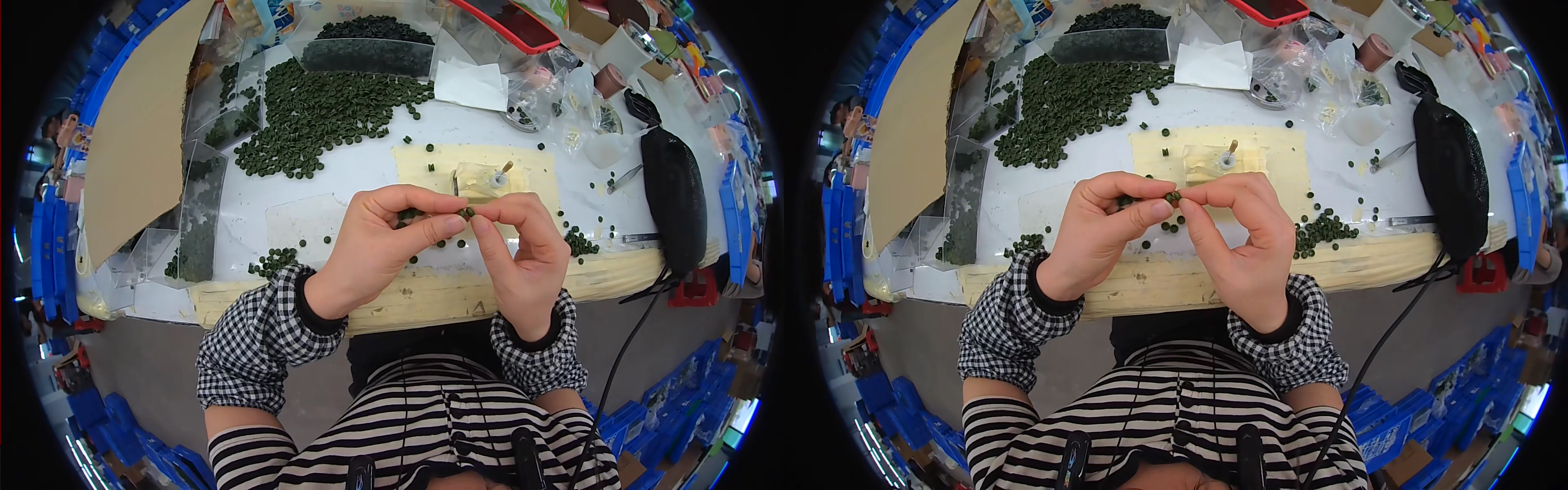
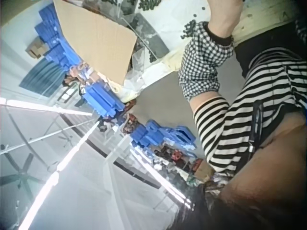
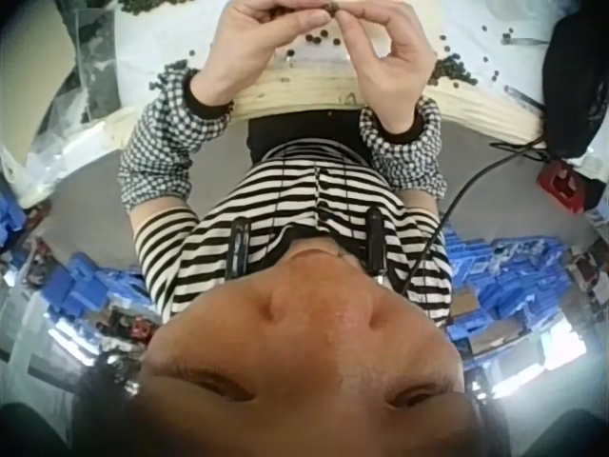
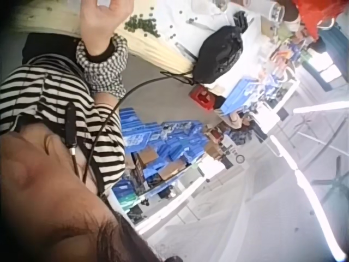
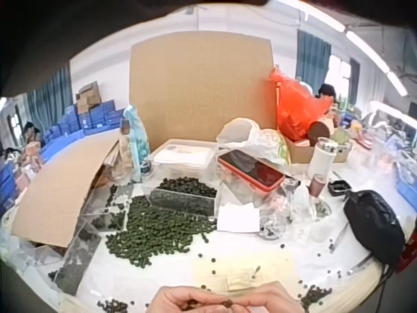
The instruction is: Assembling small green components onto a yellow plastic base at a factory workbench.
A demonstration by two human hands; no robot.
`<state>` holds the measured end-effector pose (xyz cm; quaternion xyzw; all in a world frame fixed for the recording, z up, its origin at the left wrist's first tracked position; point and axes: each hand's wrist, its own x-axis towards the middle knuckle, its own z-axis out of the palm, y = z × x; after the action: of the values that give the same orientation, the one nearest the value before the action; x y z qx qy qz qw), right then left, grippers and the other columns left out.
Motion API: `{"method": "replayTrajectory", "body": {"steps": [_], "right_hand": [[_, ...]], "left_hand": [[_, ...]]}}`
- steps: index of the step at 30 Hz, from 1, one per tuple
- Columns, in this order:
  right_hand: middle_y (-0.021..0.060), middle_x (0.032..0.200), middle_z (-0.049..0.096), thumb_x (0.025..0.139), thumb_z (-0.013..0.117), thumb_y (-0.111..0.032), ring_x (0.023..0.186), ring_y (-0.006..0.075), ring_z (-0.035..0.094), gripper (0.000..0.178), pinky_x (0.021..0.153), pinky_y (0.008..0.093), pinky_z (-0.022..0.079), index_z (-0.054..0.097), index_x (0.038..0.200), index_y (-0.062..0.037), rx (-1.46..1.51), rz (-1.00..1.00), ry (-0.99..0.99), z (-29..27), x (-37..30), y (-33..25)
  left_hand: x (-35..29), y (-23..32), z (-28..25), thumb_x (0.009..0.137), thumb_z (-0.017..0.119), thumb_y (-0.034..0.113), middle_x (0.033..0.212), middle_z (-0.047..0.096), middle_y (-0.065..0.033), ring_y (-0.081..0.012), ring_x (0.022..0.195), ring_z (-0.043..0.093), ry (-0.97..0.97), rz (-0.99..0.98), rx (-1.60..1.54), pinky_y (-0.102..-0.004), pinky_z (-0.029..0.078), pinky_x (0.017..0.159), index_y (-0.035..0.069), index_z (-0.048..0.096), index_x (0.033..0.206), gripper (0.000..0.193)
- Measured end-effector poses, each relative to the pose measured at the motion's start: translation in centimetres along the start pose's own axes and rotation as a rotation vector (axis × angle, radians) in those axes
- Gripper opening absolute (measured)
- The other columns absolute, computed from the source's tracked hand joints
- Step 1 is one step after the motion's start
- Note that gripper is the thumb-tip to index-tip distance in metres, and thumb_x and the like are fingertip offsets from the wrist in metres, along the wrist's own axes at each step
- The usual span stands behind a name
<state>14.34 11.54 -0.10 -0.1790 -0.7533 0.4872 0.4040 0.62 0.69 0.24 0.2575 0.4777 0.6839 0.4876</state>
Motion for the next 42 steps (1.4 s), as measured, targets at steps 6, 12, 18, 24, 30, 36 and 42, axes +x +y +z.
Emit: {"method": "replayTrajectory", "body": {"steps": [6,12,18,24,30,36,42], "right_hand": [[0.0075,0.085,0.064,0.075,0.071,0.004,0.08,0.0188,0.059,0.014,0.07,0.0279,0.047,0.069,0.088,-0.0009,-0.07,-0.1,0.045,0.5,-0.2,0.5],[0.0065,0.088,0.065,0.072,0.073,0.005,0.08,0.0186,0.059,0.023,0.068,0.0279,0.047,0.072,0.094,-0.0025,-0.218,-0.268,0.013,0.3,-0.1,0.3],[0.0066,0.089,0.066,0.072,0.072,0.006,0.081,0.019,0.058,0.027,0.069,0.028,0.046,0.073,0.098,-0.0037,-0.062,-0.158,-0.029,0.2,-0.2,0.5],[0.0069,0.09,0.066,0.072,0.072,0.006,0.081,0.0193,0.058,0.028,0.07,0.0279,0.046,0.073,0.098,-0.0041,-0.098,-0.165,-0.007,0.1,-0.3,0.6],[0.0071,0.091,0.066,0.072,0.072,0.006,0.081,0.0197,0.058,0.028,0.07,0.0284,0.047,0.072,0.098,-0.0038,-0.104,-0.167,-0.032,0.0,-0.2,0.5],[0.0075,0.092,0.065,0.072,0.072,0.006,0.082,0.0206,0.059,0.03,0.069,0.0288,0.048,0.072,0.1,-0.0039,-0.036,-0.125,-0.09,-0.3,-0.3,0.6],[0.0074,0.091,0.065,0.071,0.073,0.006,0.081,0.0211,0.059,0.03,0.069,0.0282,0.048,0.073,0.099,-0.0052,-0.136,-0.21,-0.097,-0.4,-0.3,0.7]], "left_hand": [[0.0,-0.2,-0.2,0.084,0.069,0.002,0.092,0.069,-0.0067,-0.0061,0.076,0.058,0.018,-0.049,-0.04,-0.019,0.045,0.066,-0.001,0.068,0.101,0.017],[0.2,-0.2,-0.4,0.083,0.069,-0.001,0.094,0.069,-0.0069,-0.0058,0.074,0.057,0.01,0.077,0.147,-0.0187,0.046,0.064,0.0,0.068,0.1,0.017],[0.1,0.1,-0.4,0.082,0.069,-0.002,0.096,0.069,-0.0087,-0.0107,0.087,0.063,0.04,0.064,0.19,-0.0226,0.052,0.078,-0.001,0.067,0.102,0.02],[0.1,-0.3,-0.1,0.082,0.071,0.002,0.085,0.067,-0.0012,-0.0033,0.07,0.048,0.062,0.124,0.253,-0.0178,0.039,0.062,0.001,0.07,0.1,0.019],[0.3,-0.6,-0.2,0.081,0.072,0.003,0.079,0.066,0.0027,-0.0001,0.061,0.039,0.069,0.223,0.289,-0.0162,0.032,0.054,0.003,0.073,0.097,0.016],[0.1,0.1,-0.6,0.08,0.07,-0.005,0.089,0.068,-0.0065,-0.0068,0.076,0.058,0.032,0.167,0.355,-0.02,0.046,0.07,-0.001,0.07,0.095,0.016],[0.3,0.4,-0.6,0.08,0.071,-0.004,0.086,0.068,-0.005,-0.0048,0.07,0.054,0.01,0.119,0.321,-0.0194,0.044,0.066,-0.001,0.071,0.093,0.014]]}}
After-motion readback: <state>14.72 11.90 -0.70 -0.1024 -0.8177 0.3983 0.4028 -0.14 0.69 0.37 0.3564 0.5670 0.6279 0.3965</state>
